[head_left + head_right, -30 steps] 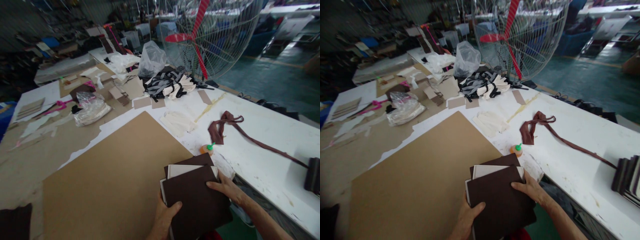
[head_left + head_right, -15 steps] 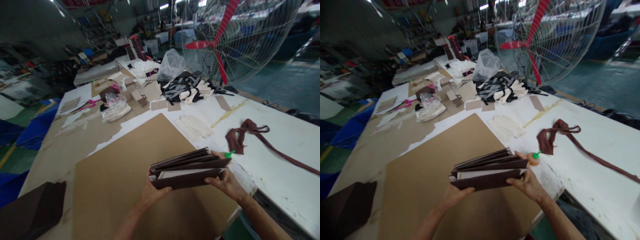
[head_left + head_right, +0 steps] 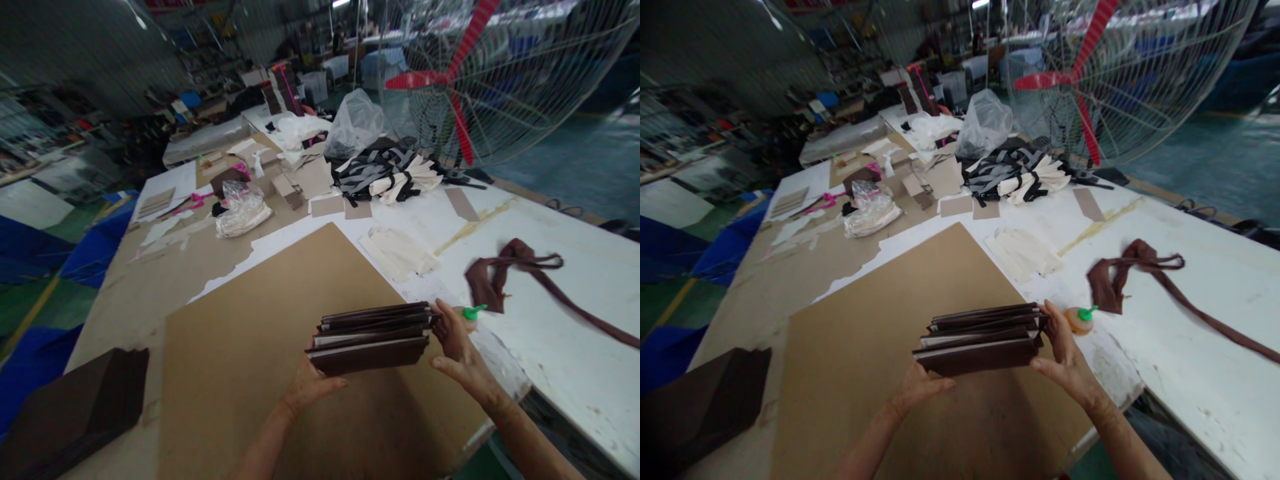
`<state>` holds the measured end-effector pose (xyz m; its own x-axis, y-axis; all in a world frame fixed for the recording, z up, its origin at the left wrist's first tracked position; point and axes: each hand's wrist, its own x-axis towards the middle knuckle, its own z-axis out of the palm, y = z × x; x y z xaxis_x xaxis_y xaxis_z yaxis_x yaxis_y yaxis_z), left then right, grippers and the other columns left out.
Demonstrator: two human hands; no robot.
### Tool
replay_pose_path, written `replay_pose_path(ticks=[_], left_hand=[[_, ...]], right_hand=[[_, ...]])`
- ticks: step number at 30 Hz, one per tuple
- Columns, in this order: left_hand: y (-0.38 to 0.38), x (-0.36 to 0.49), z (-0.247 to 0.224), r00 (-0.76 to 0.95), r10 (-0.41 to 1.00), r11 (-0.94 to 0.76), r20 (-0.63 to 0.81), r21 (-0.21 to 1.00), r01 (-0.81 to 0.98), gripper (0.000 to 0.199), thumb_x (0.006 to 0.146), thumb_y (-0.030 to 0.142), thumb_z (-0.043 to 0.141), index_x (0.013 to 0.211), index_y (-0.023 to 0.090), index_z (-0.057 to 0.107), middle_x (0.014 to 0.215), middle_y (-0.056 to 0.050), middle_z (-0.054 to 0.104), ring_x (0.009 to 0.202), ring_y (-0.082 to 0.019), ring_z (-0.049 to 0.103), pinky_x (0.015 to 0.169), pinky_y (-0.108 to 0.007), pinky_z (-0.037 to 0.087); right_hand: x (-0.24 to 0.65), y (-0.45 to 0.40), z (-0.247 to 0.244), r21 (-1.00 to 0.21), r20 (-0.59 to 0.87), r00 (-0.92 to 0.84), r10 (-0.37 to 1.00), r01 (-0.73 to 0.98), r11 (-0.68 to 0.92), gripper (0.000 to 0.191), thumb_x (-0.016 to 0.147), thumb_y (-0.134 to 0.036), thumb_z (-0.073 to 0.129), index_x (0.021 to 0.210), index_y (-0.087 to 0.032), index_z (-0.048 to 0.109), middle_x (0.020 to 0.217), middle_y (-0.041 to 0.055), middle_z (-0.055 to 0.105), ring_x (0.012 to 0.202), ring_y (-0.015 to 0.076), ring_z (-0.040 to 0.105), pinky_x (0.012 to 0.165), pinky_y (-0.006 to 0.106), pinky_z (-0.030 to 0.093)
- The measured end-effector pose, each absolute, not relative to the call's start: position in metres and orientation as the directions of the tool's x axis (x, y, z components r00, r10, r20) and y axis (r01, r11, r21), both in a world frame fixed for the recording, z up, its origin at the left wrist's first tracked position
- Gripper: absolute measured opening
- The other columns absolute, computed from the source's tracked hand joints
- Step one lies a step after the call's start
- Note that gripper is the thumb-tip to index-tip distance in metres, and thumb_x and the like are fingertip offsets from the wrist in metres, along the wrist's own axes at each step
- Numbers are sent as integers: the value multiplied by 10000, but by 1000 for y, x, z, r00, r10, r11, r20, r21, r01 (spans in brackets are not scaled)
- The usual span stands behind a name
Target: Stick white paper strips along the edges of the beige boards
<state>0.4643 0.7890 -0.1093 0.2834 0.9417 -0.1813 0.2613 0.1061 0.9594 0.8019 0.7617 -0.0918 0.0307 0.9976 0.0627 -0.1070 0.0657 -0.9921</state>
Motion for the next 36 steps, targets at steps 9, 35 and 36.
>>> replay_pose_path(ticks=[9, 35, 36], left_hand=[[775, 491, -90, 267, 962, 65, -51, 997, -42, 1116, 612, 382, 832, 1466, 264, 124, 1430, -135, 379, 1307, -290, 392, 1092, -461, 326], [807, 469, -48, 524, 771, -626, 362, 582, 519, 918, 662, 423, 793, 1403, 260, 277, 1415, -183, 300, 1313, -353, 334, 1041, -546, 363], [809, 467, -48, 544, 758, -639, 359, 574, 512, 881, 688, 413, 776, 1395, 251, 276, 1382, -182, 352, 1291, -335, 371, 1028, -532, 383]], right_hand=[[781, 758, -69, -938, 246, 198, 949, 294, 182, 293, 883, -388, 501, 1139, -253, 545, 1194, 66, 525, 1163, 248, 462, 1027, 424, 349], [774, 751, -71, -781, 411, -61, 909, 491, 386, 436, 894, -252, 434, 1326, -302, 468, 1398, 67, 370, 1277, 279, 380, 1067, 503, 325], [774, 751, -70, -785, 409, -55, 911, 488, 382, 422, 894, -256, 429, 1311, -297, 486, 1398, 67, 372, 1276, 282, 383, 1067, 507, 326]])
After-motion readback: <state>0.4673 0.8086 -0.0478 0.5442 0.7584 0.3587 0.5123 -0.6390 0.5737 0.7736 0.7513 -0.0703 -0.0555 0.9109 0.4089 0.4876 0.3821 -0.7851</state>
